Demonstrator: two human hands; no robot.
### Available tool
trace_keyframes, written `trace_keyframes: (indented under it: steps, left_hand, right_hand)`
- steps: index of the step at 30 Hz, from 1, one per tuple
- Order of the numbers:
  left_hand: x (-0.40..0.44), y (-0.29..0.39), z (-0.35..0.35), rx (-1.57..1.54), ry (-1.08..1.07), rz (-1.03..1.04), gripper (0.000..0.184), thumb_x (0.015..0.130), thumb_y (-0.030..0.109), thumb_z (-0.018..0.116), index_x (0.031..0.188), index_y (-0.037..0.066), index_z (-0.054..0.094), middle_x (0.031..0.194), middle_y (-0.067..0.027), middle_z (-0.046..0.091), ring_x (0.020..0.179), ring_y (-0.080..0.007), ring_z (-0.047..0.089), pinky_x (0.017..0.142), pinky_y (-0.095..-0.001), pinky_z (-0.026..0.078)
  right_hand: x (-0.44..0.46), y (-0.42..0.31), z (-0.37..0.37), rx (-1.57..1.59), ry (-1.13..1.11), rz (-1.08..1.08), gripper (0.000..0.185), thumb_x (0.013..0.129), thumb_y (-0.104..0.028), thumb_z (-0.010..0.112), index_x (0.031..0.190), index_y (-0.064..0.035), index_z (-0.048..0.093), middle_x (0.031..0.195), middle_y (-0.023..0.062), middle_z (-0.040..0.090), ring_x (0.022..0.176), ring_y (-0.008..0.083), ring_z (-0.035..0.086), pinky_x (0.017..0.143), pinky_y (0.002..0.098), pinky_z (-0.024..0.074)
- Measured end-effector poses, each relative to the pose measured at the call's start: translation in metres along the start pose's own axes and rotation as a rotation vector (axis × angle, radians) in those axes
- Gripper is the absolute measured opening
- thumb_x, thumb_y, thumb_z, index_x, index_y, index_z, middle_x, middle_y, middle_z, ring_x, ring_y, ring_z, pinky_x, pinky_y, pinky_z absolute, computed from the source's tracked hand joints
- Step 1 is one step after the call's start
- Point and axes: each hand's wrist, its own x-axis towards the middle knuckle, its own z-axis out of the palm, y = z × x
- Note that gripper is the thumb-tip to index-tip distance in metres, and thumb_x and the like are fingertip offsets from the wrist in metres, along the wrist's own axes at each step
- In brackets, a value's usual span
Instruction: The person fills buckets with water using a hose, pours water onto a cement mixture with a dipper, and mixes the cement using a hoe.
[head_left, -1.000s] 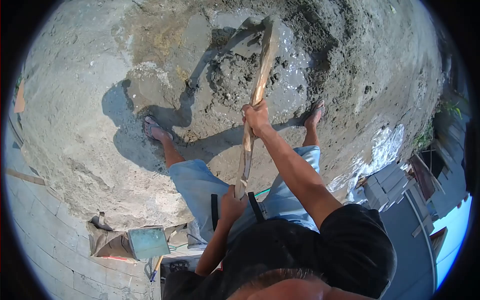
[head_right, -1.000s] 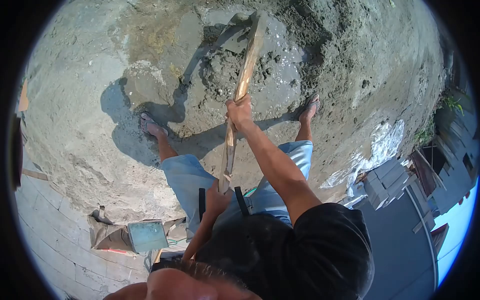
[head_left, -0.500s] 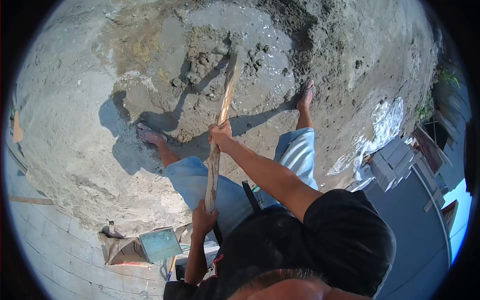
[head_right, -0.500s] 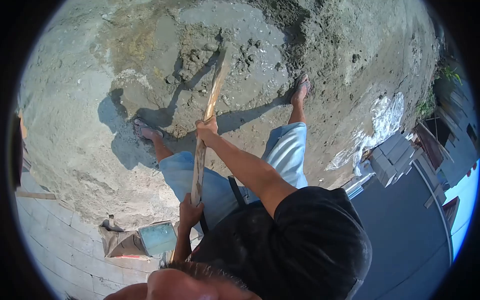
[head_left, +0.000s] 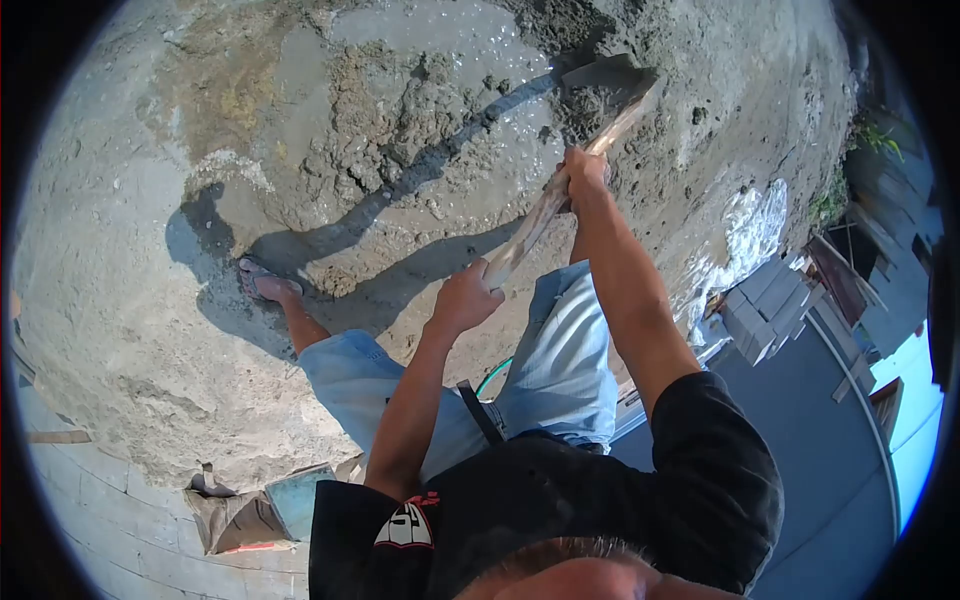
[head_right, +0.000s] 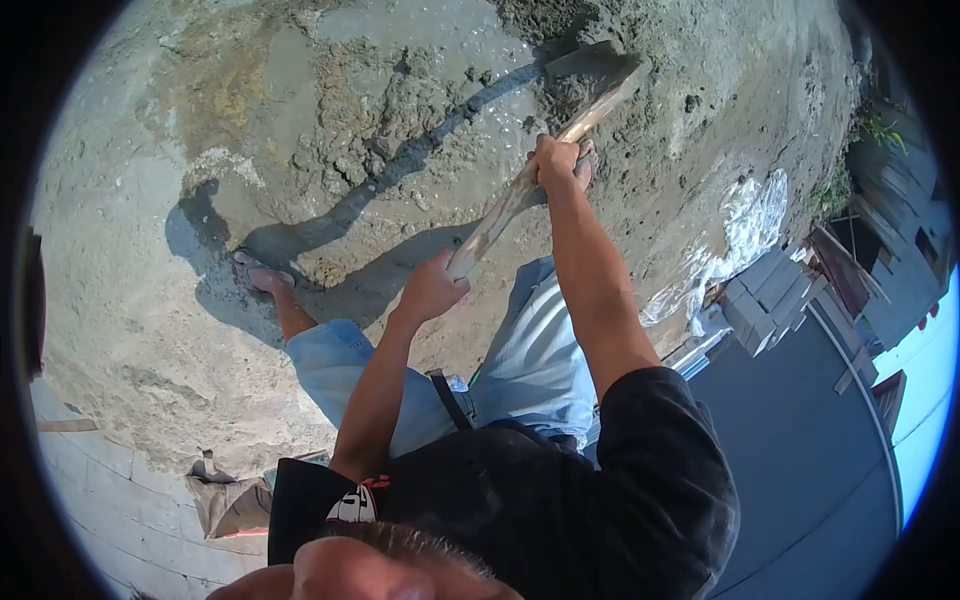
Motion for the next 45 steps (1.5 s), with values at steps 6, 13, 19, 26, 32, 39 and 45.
trace_keyframes:
  steps: [6,13,19,26,32,39,45]
  left_hand:
    - [-0.112,-0.032,-0.066,0.191,0.027,-0.196,0.042,0.071,0.027,0.066,0.105,0.005,0.054,0.085,-0.0224,0.065,0.081,-0.0403,0.064,0.073,-0.049,0.051]
    - [-0.252,-0.055,-0.106,0.239,0.105,-0.454,0.036,0.07,0.022,0.067,0.1,0.004,0.055,0.075,-0.0233,0.064,0.073,-0.0417,0.064,0.068,-0.0493,0.051]
    - [-0.286,-0.047,-0.054,-0.044,0.218,-0.458,0.035,0.07,0.021,0.067,0.098,0.004,0.055,0.073,-0.0233,0.063,0.071,-0.0417,0.063,0.066,-0.0486,0.05]
    - [-0.125,-0.077,-0.011,-0.335,0.377,-0.134,0.033,0.073,0.021,0.067,0.095,0.003,0.05,0.073,-0.0221,0.063,0.07,-0.0437,0.061,0.06,-0.0479,0.049]
    - [-0.217,-0.082,-0.022,-0.271,0.312,-0.439,0.036,0.072,0.021,0.066,0.098,-0.001,0.053,0.076,-0.0257,0.062,0.074,-0.0438,0.061,0.065,-0.0478,0.048]
    - [-0.25,-0.05,-0.001,-0.357,0.294,-0.396,0.033,0.072,0.023,0.066,0.095,0.002,0.055,0.077,-0.0243,0.064,0.075,-0.0427,0.063,0.067,-0.0489,0.05]
    - [-0.05,-0.052,-0.003,-0.343,0.509,0.032,0.036,0.07,0.022,0.069,0.098,0.007,0.052,0.074,-0.0196,0.063,0.07,-0.0395,0.063,0.06,-0.0441,0.05]
  right_hand:
    - [-0.076,0.094,0.074,0.142,-0.137,0.177,0.013,0.076,-0.003,0.056,0.083,0.0038,0.047,0.06,0.0129,0.05,0.047,0.0249,0.052,0.04,0.0393,0.0448]
    - [-0.228,0.171,0.129,0.157,-0.404,0.3,0.01,0.075,-0.003,0.056,0.069,0.0008,0.049,0.056,0.012,0.049,0.044,0.0225,0.051,0.039,0.0379,0.0437]
    - [-0.26,0.154,0.1,0.117,-0.551,0.054,0.011,0.075,-0.003,0.057,0.069,-0.0005,0.049,0.056,0.0091,0.05,0.042,0.0195,0.051,0.037,0.0346,0.0429]
    - [-0.149,0.028,0.15,-0.19,-0.396,-0.413,0.019,0.076,-0.009,0.06,0.083,0.0018,0.045,0.058,0.0101,0.053,0.045,0.0198,0.055,0.037,0.0346,0.0437]
    - [-0.182,0.163,0.159,-0.225,-0.473,-0.098,0.027,0.074,-0.015,0.06,0.084,0.0047,0.045,0.057,0.0134,0.054,0.045,0.0265,0.056,0.042,0.0383,0.0452]
    - [-0.235,0.137,0.111,-0.177,-0.448,-0.054,0.02,0.073,-0.009,0.059,0.085,-0.0007,0.045,0.054,0.0084,0.049,0.04,0.0201,0.051,0.036,0.0353,0.0416]
    - [-0.164,-0.06,0.14,0.014,-0.425,-0.591,0.025,0.077,-0.004,0.058,0.094,-0.0018,0.039,0.066,0.0081,0.05,0.044,0.0173,0.053,0.037,0.0321,0.0436]
